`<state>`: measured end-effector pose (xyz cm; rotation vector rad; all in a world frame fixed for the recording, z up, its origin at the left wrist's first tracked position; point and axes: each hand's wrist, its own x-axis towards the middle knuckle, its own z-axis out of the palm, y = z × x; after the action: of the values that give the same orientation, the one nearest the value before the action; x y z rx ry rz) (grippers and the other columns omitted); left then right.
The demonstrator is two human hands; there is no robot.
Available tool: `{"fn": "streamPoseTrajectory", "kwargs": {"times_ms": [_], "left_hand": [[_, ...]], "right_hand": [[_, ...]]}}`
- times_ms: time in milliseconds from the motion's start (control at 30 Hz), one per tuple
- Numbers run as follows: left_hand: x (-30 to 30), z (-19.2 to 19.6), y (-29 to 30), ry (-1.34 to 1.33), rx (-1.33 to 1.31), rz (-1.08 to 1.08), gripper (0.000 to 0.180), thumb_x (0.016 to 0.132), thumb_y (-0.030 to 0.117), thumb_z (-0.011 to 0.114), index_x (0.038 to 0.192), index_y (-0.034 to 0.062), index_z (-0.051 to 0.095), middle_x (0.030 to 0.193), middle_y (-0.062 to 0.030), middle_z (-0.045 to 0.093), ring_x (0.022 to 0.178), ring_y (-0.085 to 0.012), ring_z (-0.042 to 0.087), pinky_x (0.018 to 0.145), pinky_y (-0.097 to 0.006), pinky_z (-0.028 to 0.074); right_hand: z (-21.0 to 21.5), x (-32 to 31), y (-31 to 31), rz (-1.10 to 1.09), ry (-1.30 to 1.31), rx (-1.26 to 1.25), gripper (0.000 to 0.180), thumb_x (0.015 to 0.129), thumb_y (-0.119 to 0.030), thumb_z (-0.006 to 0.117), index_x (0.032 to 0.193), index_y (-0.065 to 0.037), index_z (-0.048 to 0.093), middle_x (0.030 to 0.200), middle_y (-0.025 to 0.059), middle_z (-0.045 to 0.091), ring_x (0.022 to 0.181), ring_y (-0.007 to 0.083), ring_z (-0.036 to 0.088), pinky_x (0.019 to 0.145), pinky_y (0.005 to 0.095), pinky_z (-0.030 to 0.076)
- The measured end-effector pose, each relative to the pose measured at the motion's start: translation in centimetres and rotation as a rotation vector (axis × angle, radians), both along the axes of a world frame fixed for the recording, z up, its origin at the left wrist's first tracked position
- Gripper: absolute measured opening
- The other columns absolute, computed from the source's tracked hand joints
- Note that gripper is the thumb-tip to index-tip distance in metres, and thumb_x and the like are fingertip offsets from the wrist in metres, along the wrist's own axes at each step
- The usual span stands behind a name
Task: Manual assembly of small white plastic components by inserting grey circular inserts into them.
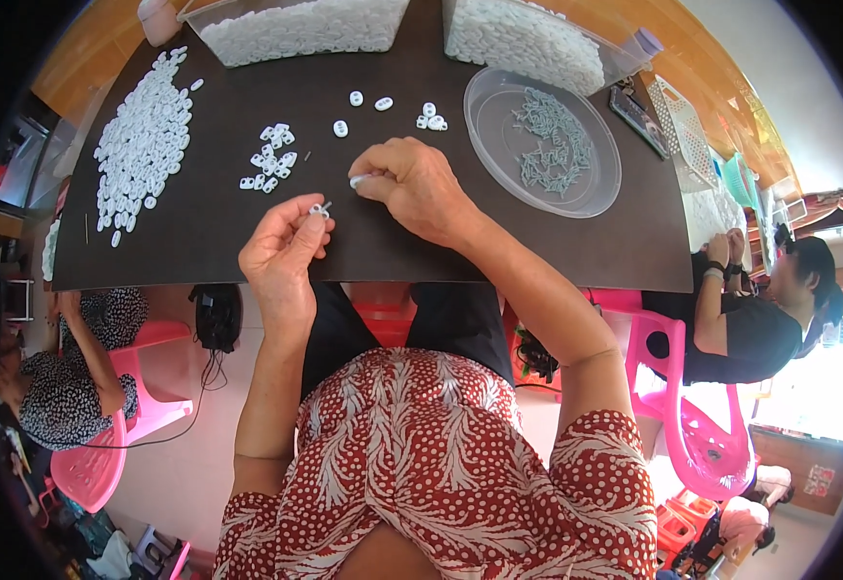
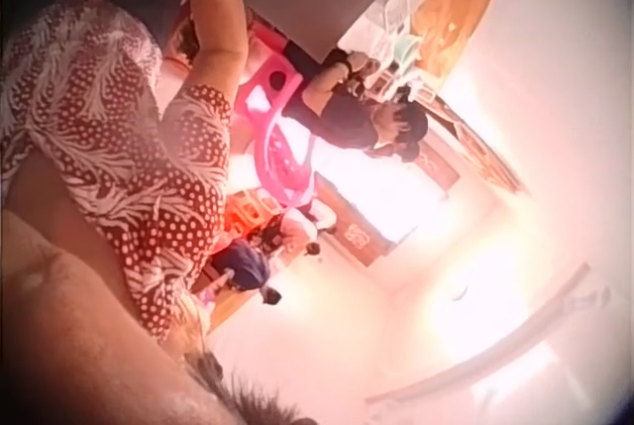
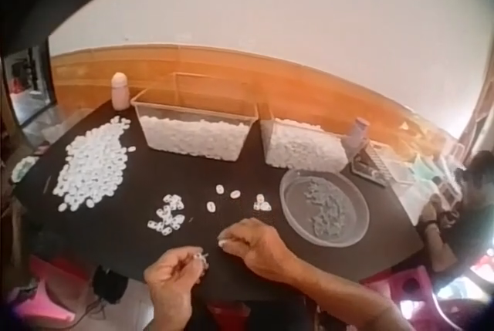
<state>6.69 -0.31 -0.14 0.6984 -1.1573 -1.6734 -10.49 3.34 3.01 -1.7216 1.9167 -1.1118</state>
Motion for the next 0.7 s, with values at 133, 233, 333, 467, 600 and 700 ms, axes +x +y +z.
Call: {"fn": "streamPoseTrajectory", "kwargs": {"times_ms": [133, 233, 333, 467, 600, 700], "left_hand": [[-0.7, 0.7, 0.0, 0.010, 0.019, -0.044, 0.016, 0.085, 0.002, 0.062, 0.099, -0.0050, 0.064, 0.079, -0.0059, 0.064, 0.067, -0.0085, 0.056, 0.057, -0.019, 0.042], [-0.7, 0.8, 0.3, 0.003, 0.014, -0.074, 0.015, 0.085, 0.001, 0.062, 0.098, -0.0052, 0.064, 0.079, -0.0063, 0.064, 0.067, -0.0087, 0.056, 0.057, -0.019, 0.043], [-0.5, 0.7, 0.6, 0.014, 0.014, -0.085, 0.014, 0.085, 0.001, 0.062, 0.097, -0.0051, 0.064, 0.078, -0.0069, 0.064, 0.067, -0.0090, 0.057, 0.057, -0.019, 0.043], [-0.4, 0.6, 1.2, 0.009, 0.058, -0.106, 0.014, 0.085, 0.001, 0.062, 0.097, -0.0052, 0.064, 0.079, -0.0074, 0.064, 0.066, -0.0094, 0.057, 0.057, -0.020, 0.043], [-0.3, 0.6, 1.4, 0.038, 0.074, -0.130, 0.014, 0.084, 0.002, 0.063, 0.097, -0.0045, 0.064, 0.080, -0.0067, 0.065, 0.067, -0.0087, 0.058, 0.058, -0.019, 0.043], [-0.2, 0.6, 1.4, 0.056, 0.075, -0.137, 0.015, 0.084, 0.002, 0.063, 0.097, -0.0040, 0.064, 0.081, -0.0058, 0.065, 0.069, -0.0079, 0.058, 0.058, -0.019, 0.043]], "right_hand": [[0.3, 0.9, 1.2, 0.072, -0.151, 0.014, 0.012, 0.074, -0.010, 0.066, 0.084, -0.003, 0.066, 0.073, 0.0102, 0.060, 0.071, 0.0227, 0.058, 0.067, 0.0334, 0.045], [1.0, 1.2, 1.7, 0.114, -0.252, 0.051, 0.012, 0.078, -0.006, 0.065, 0.087, 0.000, 0.065, 0.078, 0.0077, 0.062, 0.074, 0.0152, 0.058, 0.068, 0.0276, 0.046], [0.5, 1.3, 2.1, 0.119, -0.365, 0.083, 0.011, 0.082, -0.002, 0.063, 0.091, 0.002, 0.064, 0.083, 0.0049, 0.063, 0.077, 0.0089, 0.059, 0.070, 0.0224, 0.047], [-0.4, 1.3, 2.4, 0.074, -0.513, 0.053, 0.010, 0.082, 0.000, 0.063, 0.092, 0.002, 0.064, 0.083, 0.0030, 0.064, 0.079, 0.0083, 0.059, 0.073, 0.0219, 0.048], [-0.9, 1.6, 2.6, 0.102, -0.685, -0.009, 0.011, 0.082, -0.003, 0.064, 0.092, 0.001, 0.065, 0.083, 0.0022, 0.064, 0.076, 0.0076, 0.058, 0.069, 0.0212, 0.047], [-0.6, 2.0, 2.9, 0.057, -0.790, 0.026, 0.012, 0.083, -0.006, 0.063, 0.093, 0.001, 0.065, 0.083, 0.0020, 0.064, 0.072, 0.0067, 0.056, 0.065, 0.0199, 0.044]]}}
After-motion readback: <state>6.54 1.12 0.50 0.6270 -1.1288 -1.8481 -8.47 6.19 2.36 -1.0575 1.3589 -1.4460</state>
